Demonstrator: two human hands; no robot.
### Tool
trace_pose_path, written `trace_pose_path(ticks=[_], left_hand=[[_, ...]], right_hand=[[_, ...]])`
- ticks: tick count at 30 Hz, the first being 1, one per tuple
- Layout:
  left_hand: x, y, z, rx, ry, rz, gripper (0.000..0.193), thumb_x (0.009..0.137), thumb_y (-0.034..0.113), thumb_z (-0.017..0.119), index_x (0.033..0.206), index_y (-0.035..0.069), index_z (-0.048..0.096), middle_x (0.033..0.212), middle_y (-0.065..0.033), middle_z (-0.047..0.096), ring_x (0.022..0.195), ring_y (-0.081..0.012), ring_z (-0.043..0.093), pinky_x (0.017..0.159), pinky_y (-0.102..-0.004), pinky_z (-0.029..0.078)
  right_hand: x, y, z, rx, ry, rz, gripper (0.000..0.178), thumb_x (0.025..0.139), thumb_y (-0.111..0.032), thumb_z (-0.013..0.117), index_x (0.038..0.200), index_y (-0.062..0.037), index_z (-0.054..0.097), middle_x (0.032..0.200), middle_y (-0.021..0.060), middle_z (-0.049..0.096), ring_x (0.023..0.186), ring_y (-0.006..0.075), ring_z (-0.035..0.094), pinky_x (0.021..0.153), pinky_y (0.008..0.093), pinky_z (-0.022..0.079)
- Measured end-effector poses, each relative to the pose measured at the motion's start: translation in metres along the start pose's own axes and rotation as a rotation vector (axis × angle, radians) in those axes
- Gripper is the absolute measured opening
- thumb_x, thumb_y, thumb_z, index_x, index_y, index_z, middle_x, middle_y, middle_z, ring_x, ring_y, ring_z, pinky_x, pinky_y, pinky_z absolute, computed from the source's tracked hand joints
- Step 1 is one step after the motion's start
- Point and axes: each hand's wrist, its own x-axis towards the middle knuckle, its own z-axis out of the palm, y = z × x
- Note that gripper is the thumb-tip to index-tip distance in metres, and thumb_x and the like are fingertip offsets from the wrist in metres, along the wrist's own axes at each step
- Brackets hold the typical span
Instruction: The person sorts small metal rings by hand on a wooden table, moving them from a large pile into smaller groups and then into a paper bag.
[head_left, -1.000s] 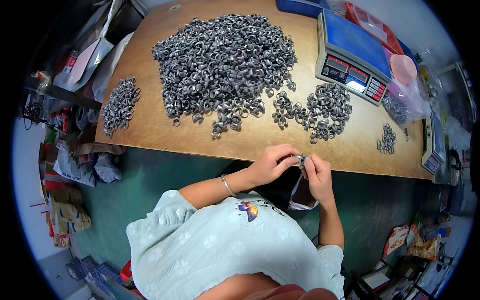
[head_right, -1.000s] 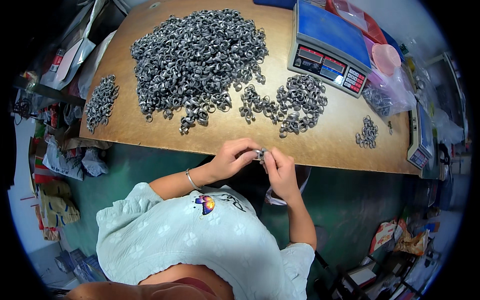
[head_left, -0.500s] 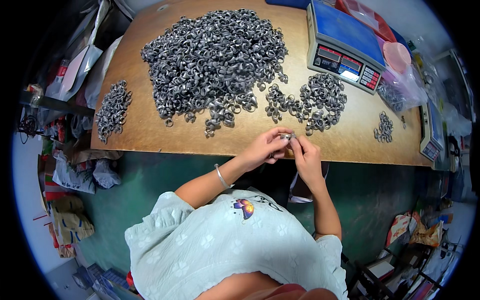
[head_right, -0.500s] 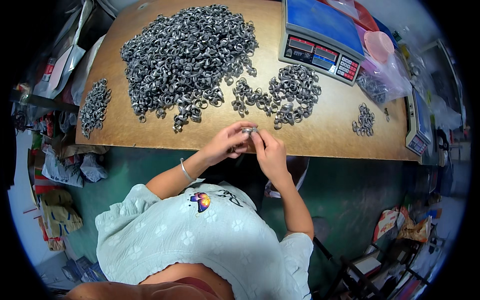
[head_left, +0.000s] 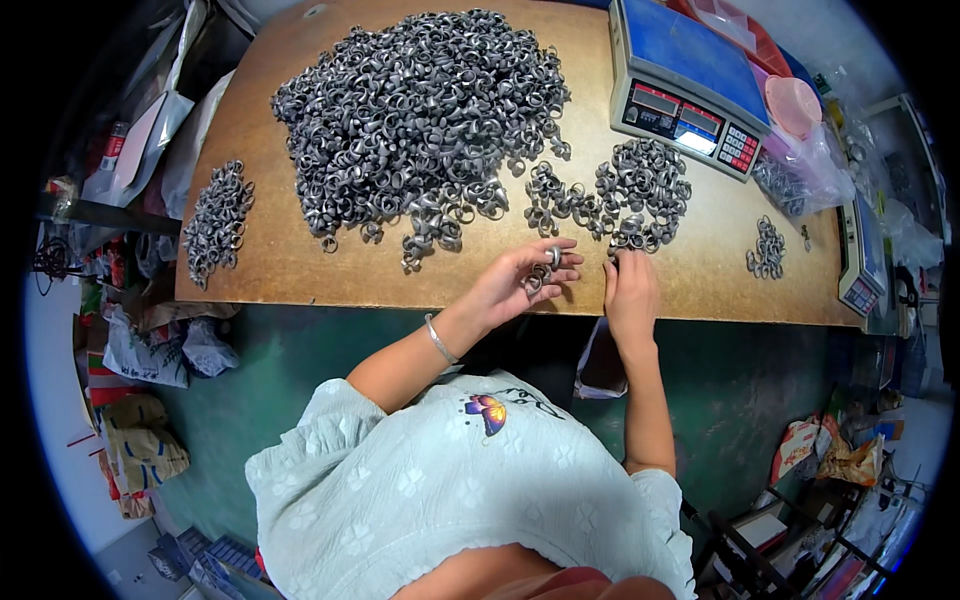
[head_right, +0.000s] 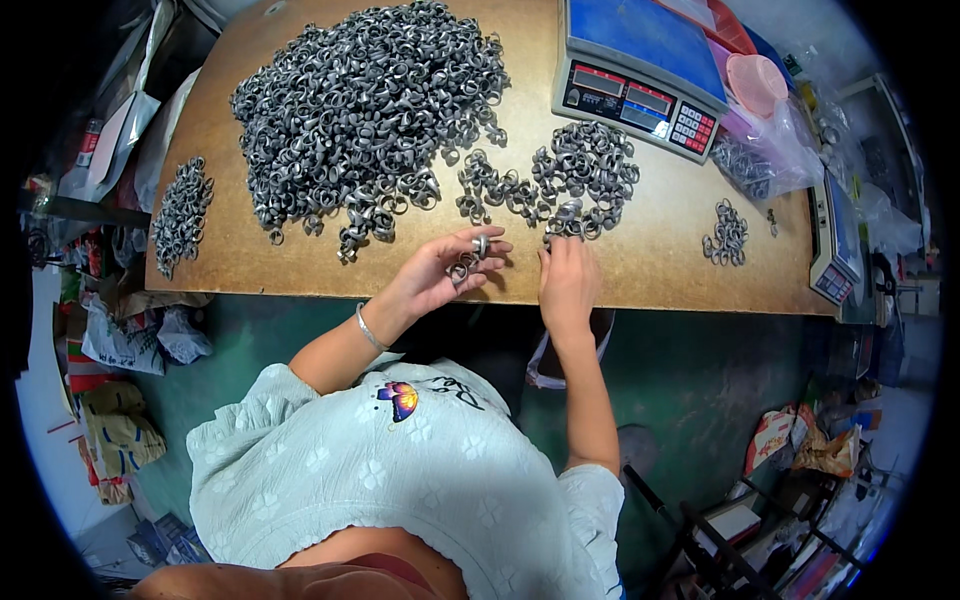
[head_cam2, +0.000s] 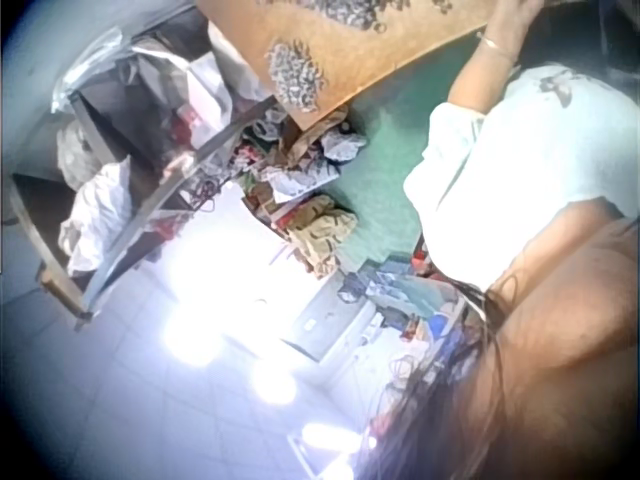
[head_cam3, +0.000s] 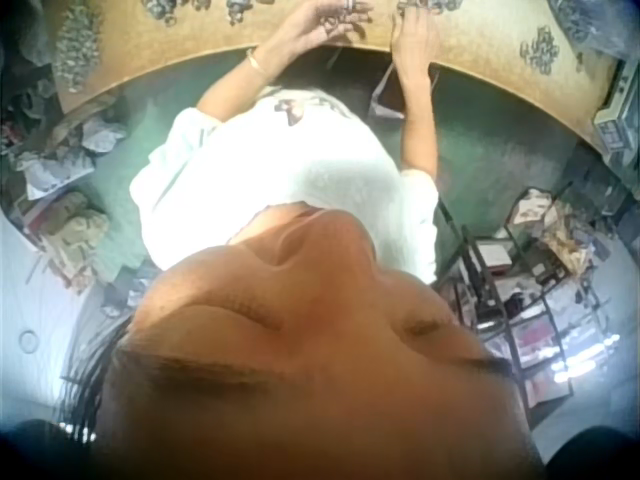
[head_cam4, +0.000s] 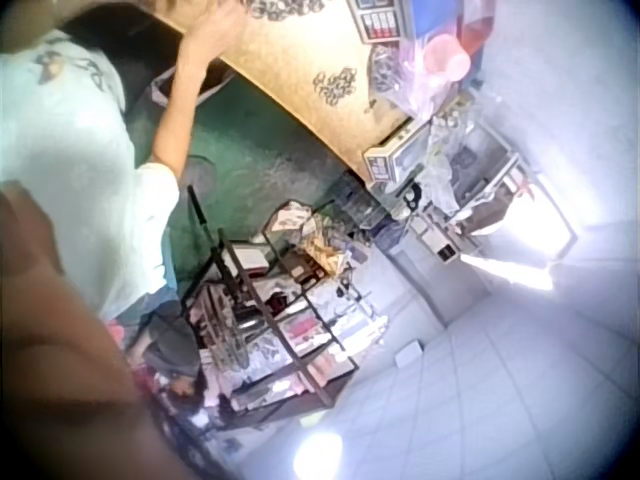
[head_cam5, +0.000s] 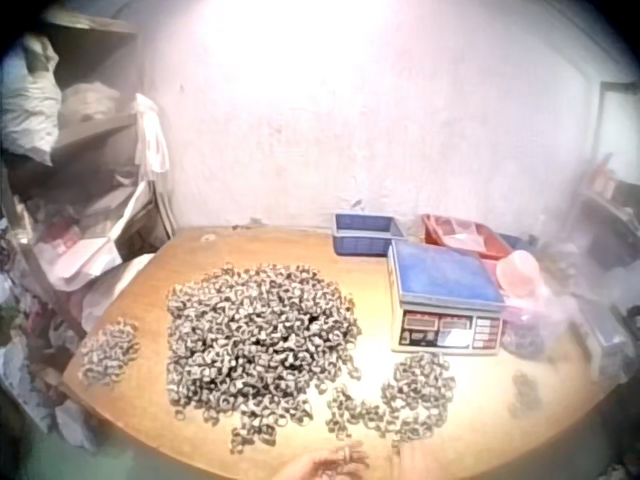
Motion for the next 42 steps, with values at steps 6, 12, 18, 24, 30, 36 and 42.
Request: trace_pose_path(ticks=[6, 12, 18, 24, 30, 36, 42], left_hand=[[0.003, -0.003, -0.001, -0.278, -0.034, -0.029, 0.045, 0.100, 0.027, 0.029, 0.133, -0.003, 0.035, 0.131, -0.0227, 0.045, 0.117, -0.0330, 0.049, 0.098, -0.0455, 0.043], [0.015, -0.013, -0.022, -0.519, -0.201, -0.068, 0.045, 0.101, 0.027, 0.028, 0.130, -0.005, 0.037, 0.125, -0.0265, 0.047, 0.120, -0.0363, 0.046, 0.103, -0.0506, 0.039], [0.007, -0.009, 0.004, -0.286, 0.119, -0.007, 0.043, 0.099, 0.026, 0.037, 0.124, -0.008, 0.043, 0.123, -0.0257, 0.050, 0.120, -0.0350, 0.047, 0.103, -0.0504, 0.039], [0.019, -0.029, -0.008, -0.358, 0.135, 0.046, 0.021, 0.093, 0.019, 0.055, 0.109, 0.005, 0.058, 0.100, -0.0076, 0.061, 0.094, -0.0165, 0.060, 0.087, -0.0333, 0.050], [-0.011, -0.018, -0.014, -0.302, 0.115, 0.065, 0.019, 0.090, 0.024, 0.060, 0.100, 0.007, 0.060, 0.074, -0.0029, 0.058, 0.061, -0.0105, 0.058, 0.044, -0.0198, 0.044], [-0.101, 0.045, -0.015, 0.081, 0.339, 0.497, 0.018, 0.092, 0.024, 0.056, 0.091, 0.006, 0.058, 0.072, -0.0028, 0.057, 0.058, -0.0074, 0.054, 0.040, -0.0179, 0.038], [-0.153, 0.120, -0.109, 0.065, 0.814, 1.229, 0.016, 0.092, 0.019, 0.056, 0.083, 0.005, 0.059, 0.072, -0.0046, 0.060, 0.057, -0.0099, 0.055, 0.045, -0.0198, 0.044]], right_hand=[[0.002, -0.023, -0.005, 0.573, 0.016, 0.041, 0.013, 0.082, -0.001, 0.059, 0.094, 0.0010, 0.055, 0.084, 0.0132, 0.054, 0.070, 0.0280, 0.057, 0.058, 0.0350, 0.045], [0.006, -0.038, -0.002, 0.744, 0.026, 0.039, 0.019, 0.088, -0.005, 0.055, 0.105, 0.0002, 0.053, 0.090, 0.0110, 0.054, 0.077, 0.0210, 0.054, 0.070, 0.0297, 0.045], [0.009, -0.038, 0.004, 0.995, 0.013, 0.251, 0.038, 0.091, -0.018, 0.051, 0.121, 0.0029, 0.042, 0.108, 0.0139, 0.046, 0.099, 0.0216, 0.045, 0.089, 0.0324, 0.037], [0.007, -0.069, 0.003, 0.382, -0.048, -0.122, 0.046, 0.084, -0.019, 0.057, 0.124, 0.0021, 0.046, 0.115, 0.0206, 0.048, 0.107, 0.0355, 0.043, 0.096, 0.0443, 0.031], [0.008, -0.052, 0.000, 0.458, 0.062, -0.054, 0.032, 0.084, -0.008, 0.057, 0.114, 0.0021, 0.054, 0.112, 0.0189, 0.049, 0.107, 0.0348, 0.043, 0.094, 0.0439, 0.033], [0.003, -0.022, 0.012, 0.049, 0.171, 0.019, 0.043, 0.084, -0.019, 0.061, 0.121, -0.0015, 0.050, 0.126, 0.0199, 0.042, 0.119, 0.0386, 0.037, 0.099, 0.0466, 0.029], [0.006, -0.009, 0.028, -0.152, 0.046, 0.038, 0.057, 0.084, -0.027, 0.063, 0.133, -0.0048, 0.042, 0.140, 0.0271, 0.028, 0.131, 0.0446, 0.022, 0.104, 0.0555, 0.023]])
